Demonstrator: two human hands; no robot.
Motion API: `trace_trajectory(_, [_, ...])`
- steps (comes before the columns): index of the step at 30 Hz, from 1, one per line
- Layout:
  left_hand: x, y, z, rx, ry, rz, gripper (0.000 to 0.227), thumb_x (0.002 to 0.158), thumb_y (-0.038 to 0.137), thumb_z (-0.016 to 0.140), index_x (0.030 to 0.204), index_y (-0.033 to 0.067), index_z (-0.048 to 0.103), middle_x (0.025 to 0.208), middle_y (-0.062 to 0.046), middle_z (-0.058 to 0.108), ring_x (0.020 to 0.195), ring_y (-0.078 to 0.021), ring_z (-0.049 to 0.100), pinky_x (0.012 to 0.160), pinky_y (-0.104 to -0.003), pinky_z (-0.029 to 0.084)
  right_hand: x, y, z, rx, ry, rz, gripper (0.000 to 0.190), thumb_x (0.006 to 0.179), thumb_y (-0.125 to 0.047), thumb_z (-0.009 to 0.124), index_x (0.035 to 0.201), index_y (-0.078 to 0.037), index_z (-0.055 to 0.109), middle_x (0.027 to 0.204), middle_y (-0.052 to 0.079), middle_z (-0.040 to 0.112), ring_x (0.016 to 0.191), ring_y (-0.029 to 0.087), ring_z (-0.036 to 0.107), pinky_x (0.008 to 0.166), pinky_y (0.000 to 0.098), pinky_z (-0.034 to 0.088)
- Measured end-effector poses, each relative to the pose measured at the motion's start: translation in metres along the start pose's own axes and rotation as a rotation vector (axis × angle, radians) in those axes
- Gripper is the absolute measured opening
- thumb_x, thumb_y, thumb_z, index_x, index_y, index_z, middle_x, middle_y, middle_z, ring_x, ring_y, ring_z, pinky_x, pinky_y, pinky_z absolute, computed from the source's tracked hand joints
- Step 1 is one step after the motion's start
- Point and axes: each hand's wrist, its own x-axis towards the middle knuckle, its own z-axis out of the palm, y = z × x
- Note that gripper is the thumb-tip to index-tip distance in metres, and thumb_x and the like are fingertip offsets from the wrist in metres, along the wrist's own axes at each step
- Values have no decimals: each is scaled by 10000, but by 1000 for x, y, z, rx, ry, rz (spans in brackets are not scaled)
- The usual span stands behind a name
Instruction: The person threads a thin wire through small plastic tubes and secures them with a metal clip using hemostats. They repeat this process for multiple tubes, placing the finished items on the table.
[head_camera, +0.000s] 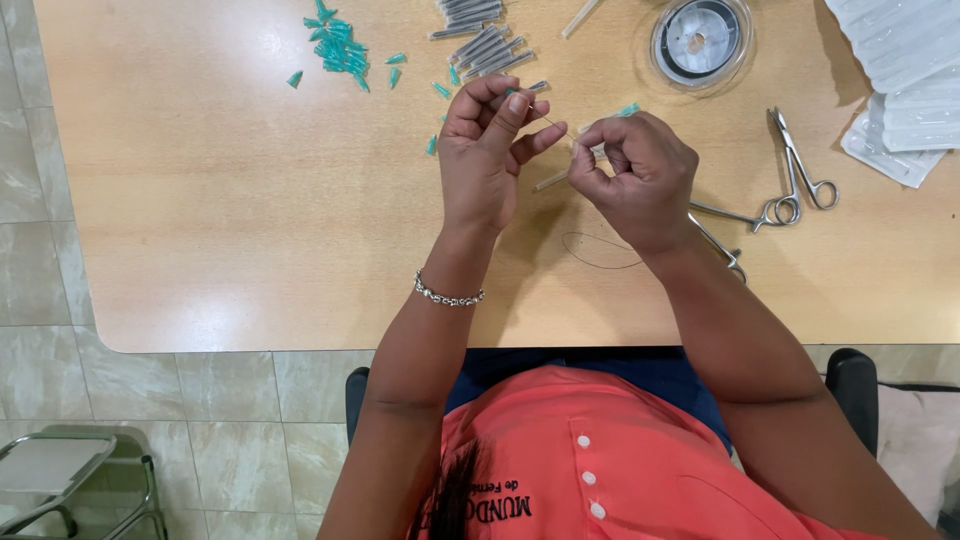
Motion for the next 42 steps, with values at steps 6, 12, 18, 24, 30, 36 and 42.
trace_trajectory(6, [1, -4, -4, -12, -28, 3, 203, 919, 81, 765, 1086, 38, 658, 949, -106, 705, 901, -212, 717, 770, -458, 690, -1, 2, 0, -11, 1, -9, 164, 891, 98, 781, 939, -36, 701, 625, 4, 372, 598, 153, 401, 638, 307, 428])
trace_trajectory(12, [0, -3, -3, -2, -16, -2, 207, 910, 91, 776, 1077, 46, 662, 951, -102, 712, 898, -208, 719, 766, -458, 691, -1, 3, 1, -13, -2, -17, 174, 890, 103, 782, 948, -36, 696, 637, 4, 374, 591, 147, 385, 655, 310, 437])
trace_trajectory(18, [0, -3, -2, -7, -20, 4, 206, 911, 78, 772, 1081, 41, 662, 942, -97, 705, 897, -211, 717, 763, -460, 691, -2, 5, 3, -12, 9, -18, 183, 881, 111, 790, 946, -35, 701, 631, 1, 378, 594, 145, 399, 638, 299, 437])
trace_trajectory(24, [0, -4, -3, -23, -26, 7, 208, 912, 79, 775, 1084, 44, 662, 946, -96, 712, 899, -209, 721, 767, -463, 688, -3, 4, 2, -15, -2, 23, 174, 901, 75, 802, 958, -57, 704, 650, 5, 408, 601, 151, 396, 640, 303, 414])
trace_trajectory(30, [0, -3, -2, -44, -26, 10, 202, 917, 74, 769, 1080, 34, 657, 933, -104, 710, 896, -217, 721, 791, -461, 681, 4, -6, -2, 55, 8, 10, 160, 982, 91, 812, 1004, -33, 715, 755, 47, 601, 658, 172, 534, 670, 303, 470])
trace_trajectory(36, [-1, -3, -2, -60, -44, 15, 193, 930, 65, 757, 1088, 25, 655, 940, -105, 710, 907, -225, 722, 819, -456, 676, 13, -11, -3, 124, 24, -47, 117, 951, 97, 876, 1000, 63, 775, 883, 174, 710, 760, 223, 640, 677, 307, 543])
trace_trajectory(42, [0, -9, -2, -95, -66, 7, 179, 928, 38, 759, 1076, 32, 660, 948, -113, 723, 914, -214, 726, 822, -424, 673, 8, -5, -1, 160, -23, 24, 176, 969, 32, 873, 1104, 27, 761, 984, 162, 742, 832, 232, 675, 696, 307, 582])
